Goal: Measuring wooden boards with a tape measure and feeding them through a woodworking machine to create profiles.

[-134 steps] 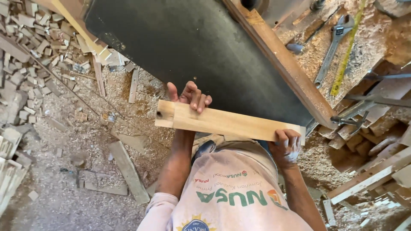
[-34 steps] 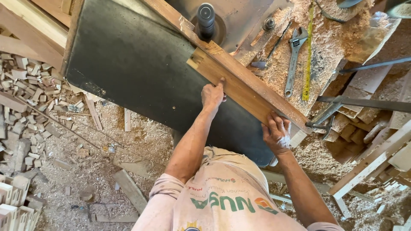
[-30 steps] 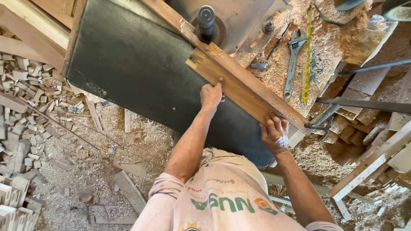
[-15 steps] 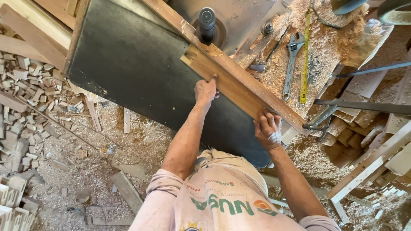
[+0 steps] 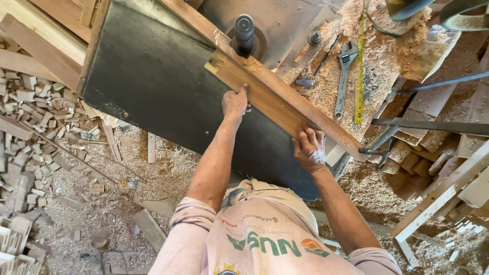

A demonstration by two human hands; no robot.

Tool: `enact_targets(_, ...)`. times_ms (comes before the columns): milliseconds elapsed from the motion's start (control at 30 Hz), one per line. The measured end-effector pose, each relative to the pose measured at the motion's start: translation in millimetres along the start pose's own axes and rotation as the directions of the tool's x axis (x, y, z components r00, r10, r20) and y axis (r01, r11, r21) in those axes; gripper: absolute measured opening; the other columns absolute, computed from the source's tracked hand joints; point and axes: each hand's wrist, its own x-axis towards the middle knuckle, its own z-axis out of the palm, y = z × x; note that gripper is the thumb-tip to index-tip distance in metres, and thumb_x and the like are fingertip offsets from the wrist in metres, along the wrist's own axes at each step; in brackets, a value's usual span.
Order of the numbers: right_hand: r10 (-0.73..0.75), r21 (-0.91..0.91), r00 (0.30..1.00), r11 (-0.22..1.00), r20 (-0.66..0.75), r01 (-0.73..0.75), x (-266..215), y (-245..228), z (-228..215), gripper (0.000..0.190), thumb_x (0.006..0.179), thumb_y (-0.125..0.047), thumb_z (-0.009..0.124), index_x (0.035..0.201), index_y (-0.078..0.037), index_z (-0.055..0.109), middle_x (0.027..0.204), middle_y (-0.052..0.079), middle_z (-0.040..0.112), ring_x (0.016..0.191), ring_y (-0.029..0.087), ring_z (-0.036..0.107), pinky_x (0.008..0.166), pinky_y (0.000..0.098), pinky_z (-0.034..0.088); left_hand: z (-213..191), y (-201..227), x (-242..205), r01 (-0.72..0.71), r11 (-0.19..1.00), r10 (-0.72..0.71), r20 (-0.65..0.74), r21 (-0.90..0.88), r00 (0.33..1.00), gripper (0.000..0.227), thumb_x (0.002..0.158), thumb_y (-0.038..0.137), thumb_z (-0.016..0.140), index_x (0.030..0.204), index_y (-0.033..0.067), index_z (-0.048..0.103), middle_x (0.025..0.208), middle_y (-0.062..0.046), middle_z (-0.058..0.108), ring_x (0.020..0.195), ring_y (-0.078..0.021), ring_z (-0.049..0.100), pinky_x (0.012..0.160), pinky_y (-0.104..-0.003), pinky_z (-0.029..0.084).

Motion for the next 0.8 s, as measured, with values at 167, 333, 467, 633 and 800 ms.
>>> enact_targets(167, -0.006, 0.014, 1.000, 1.000, -0.016, 0.006, 9.7, -6.7, 10.5, 0.039, 0.084, -0.024, 0.079, 0.120, -0.014, 0.072, 0.127, 0.003, 0.065, 0.107, 0.027, 0.060, 0.089, 0.0383, 0.051, -9.9, 4.4, 9.6, 0.027, 1.000, -0.027, 0.007, 0.007, 1.000, 0.051, 0.099, 0.046, 0.057, 0.096, -0.0035, 0.069, 0.066, -0.014, 0.072, 0.060, -0.0212, 0.076, 0.055, -0.029, 0.063)
enact_targets(333, 0.006, 0.027, 0.999, 1.000, -0.041, -0.005, 14.7, -9.2, 15.7, 0.040, 0.081, -0.024, 0.081, 0.119, -0.015, 0.072, 0.124, 0.003, 0.064, 0.104, 0.027, 0.059, 0.088, 0.0388, 0.051, -13.8, 3.6, 14.0, -0.032, 0.999, 0.032, -0.002, -0.014, 0.999, 0.048, 0.098, 0.044, 0.057, 0.092, -0.0014, 0.070, 0.063, -0.013, 0.071, 0.056, -0.0199, 0.075, 0.049, -0.028, 0.062)
enact_targets(467, 0.019, 0.036, 1.000, 0.999, 0.006, -0.020, 3.9, -3.3, 13.1, 0.040, 0.081, -0.024, 0.082, 0.117, -0.015, 0.069, 0.119, 0.004, 0.060, 0.099, 0.028, 0.058, 0.086, 0.0382, 0.051, -20.8, 2.9, -16.0, -0.084, 0.992, 0.084, -0.003, -0.093, 0.996, 0.043, 0.101, 0.039, 0.058, 0.090, -0.0016, 0.069, 0.064, -0.013, 0.068, 0.058, -0.0194, 0.075, 0.052, -0.029, 0.065)
enact_targets(633, 0.174, 0.095, 0.968, 0.977, 0.181, -0.193, -21.0, -18.3, -35.2, 0.065, 0.074, -0.028, 0.088, 0.129, -0.007, 0.059, 0.130, 0.016, 0.056, 0.109, 0.038, 0.062, 0.092, 0.0470, 0.051, -15.4, -37.7, -46.5, -0.065, 0.996, 0.069, 0.062, -0.061, 0.996, 0.041, 0.102, 0.039, 0.059, 0.091, 0.0010, 0.070, 0.067, -0.010, 0.067, 0.060, -0.0192, 0.073, 0.055, -0.030, 0.063)
enact_targets(800, 0.384, 0.016, 0.740, 0.882, 0.553, -0.470, -37.0, -25.4, -69.7, 0.074, 0.070, -0.050, 0.088, 0.128, -0.011, 0.063, 0.119, 0.016, 0.061, 0.100, 0.042, 0.069, 0.087, 0.0546, 0.058, -25.3, -80.7, -95.3, -0.065, 0.993, 0.054, 0.110, 0.100, 0.992, 0.045, 0.103, 0.044, 0.059, 0.088, 0.0024, 0.068, 0.065, -0.007, 0.065, 0.057, -0.0166, 0.069, 0.056, -0.030, 0.060)
